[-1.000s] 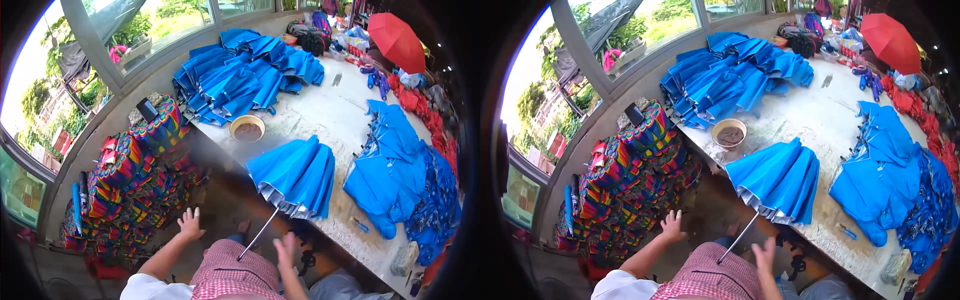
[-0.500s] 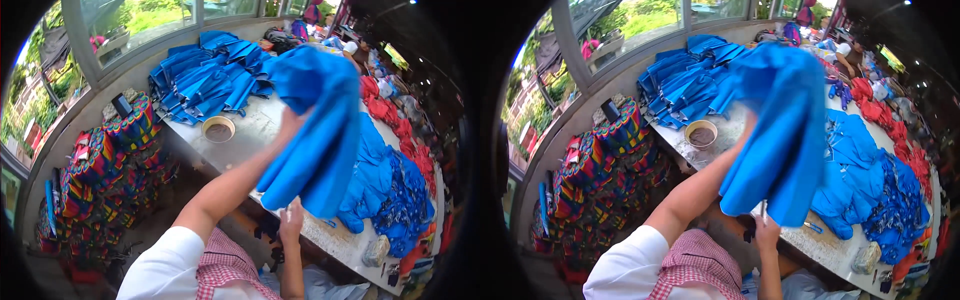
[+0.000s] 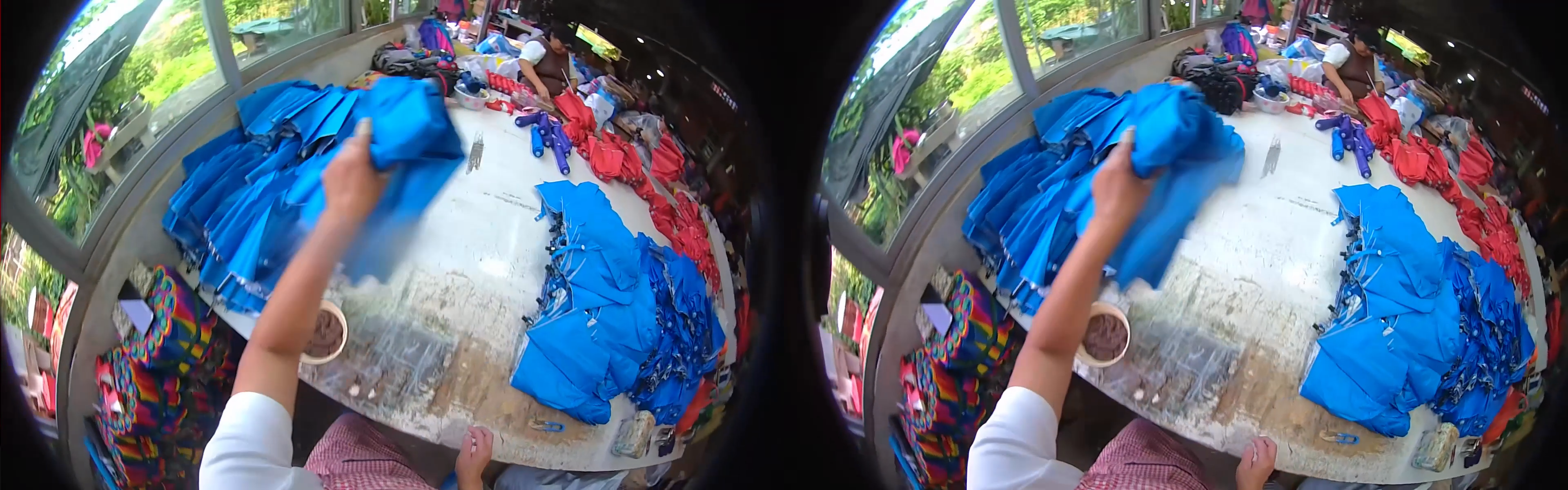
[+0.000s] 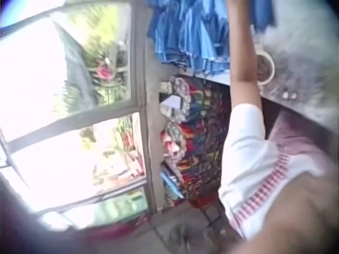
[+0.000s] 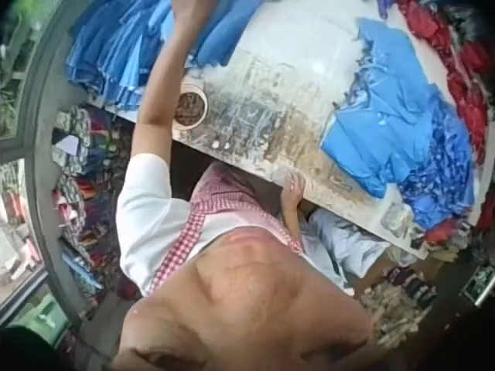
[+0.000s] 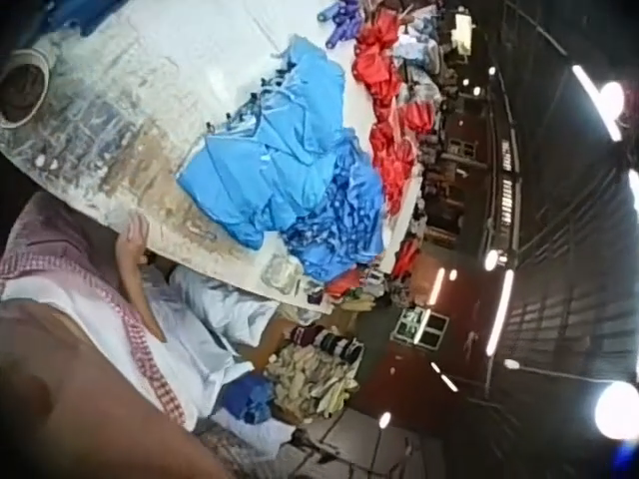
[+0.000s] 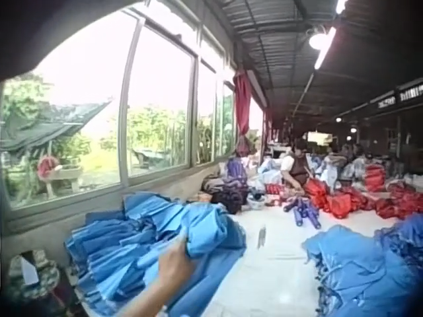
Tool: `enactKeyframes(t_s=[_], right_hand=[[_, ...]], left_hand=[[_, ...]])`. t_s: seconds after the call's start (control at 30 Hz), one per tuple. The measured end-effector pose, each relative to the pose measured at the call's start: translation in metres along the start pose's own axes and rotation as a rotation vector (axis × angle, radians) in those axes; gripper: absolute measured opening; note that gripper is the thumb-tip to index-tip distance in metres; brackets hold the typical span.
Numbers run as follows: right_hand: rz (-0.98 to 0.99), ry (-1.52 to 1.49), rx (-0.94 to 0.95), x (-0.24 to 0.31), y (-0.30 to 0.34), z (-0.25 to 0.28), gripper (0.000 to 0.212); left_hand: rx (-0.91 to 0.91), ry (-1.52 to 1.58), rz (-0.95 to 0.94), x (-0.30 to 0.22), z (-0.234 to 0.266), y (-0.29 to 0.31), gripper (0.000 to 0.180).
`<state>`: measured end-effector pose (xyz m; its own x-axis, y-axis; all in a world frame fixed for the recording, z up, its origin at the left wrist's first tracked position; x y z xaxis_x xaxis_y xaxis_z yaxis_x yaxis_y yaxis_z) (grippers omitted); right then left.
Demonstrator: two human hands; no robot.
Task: Assembling blue umbrella canopies onto their metal frames.
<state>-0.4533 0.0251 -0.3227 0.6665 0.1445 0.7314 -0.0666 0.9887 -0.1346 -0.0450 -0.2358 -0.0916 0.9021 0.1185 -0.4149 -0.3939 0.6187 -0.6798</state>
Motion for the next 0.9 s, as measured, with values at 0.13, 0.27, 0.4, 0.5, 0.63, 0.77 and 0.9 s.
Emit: enactKeyframes(t_s=[0.13,0.27,0.4,0.5,0.63,0.77,0.9], right_hand=[[-0.190,-0.151,0.055,0.026,-0.055,-0.066,0.034],[-0.082,-0.501,0.032,0.139,-0.178,-0.083,0.016],[0.164,-1.015,-0.146,0.276,-0.257,-0.054,0.016],[0.562,-1.464,-0.247,0.341,-0.251,0.010,0.023],[0.597,-1.687,-0.291,0.342,-0.202,0.058,0.015],[0.748,-1.476,-0.335,0.293,-0.156,0.101,0.012],[1.721,-0.729,-0.059,0.238,-0.144,0.112,0.011]], left_hand=[[0.224,-0.534,0.110,0.235,-0.097,-0.004,0.067],[0.208,-0.844,-0.054,0.325,-0.186,0.057,0.058],[0.219,-0.899,-0.080,0.322,-0.146,0.021,0.058],[0.253,-0.824,-0.043,0.330,-0.171,0.042,0.059],[0.369,-0.763,-0.006,0.338,-0.140,0.048,0.064],[0.482,-0.524,0.037,0.259,-0.113,0.057,0.057],[0.126,-0.386,0.014,0.232,-0.009,0.098,0.048]])
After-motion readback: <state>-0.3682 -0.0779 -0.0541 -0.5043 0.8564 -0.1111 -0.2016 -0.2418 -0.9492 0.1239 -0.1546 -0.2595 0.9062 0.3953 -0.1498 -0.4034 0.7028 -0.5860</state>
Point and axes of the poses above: each hand's wrist, its own y-axis away from the middle knuckle, its own z-axis out of the back of the hand, x = y × z, the point moved 1 cm from there along -y, towards the middle knuckle, and after that the axes turned 4 degrees about x, right-handed, at the moved point
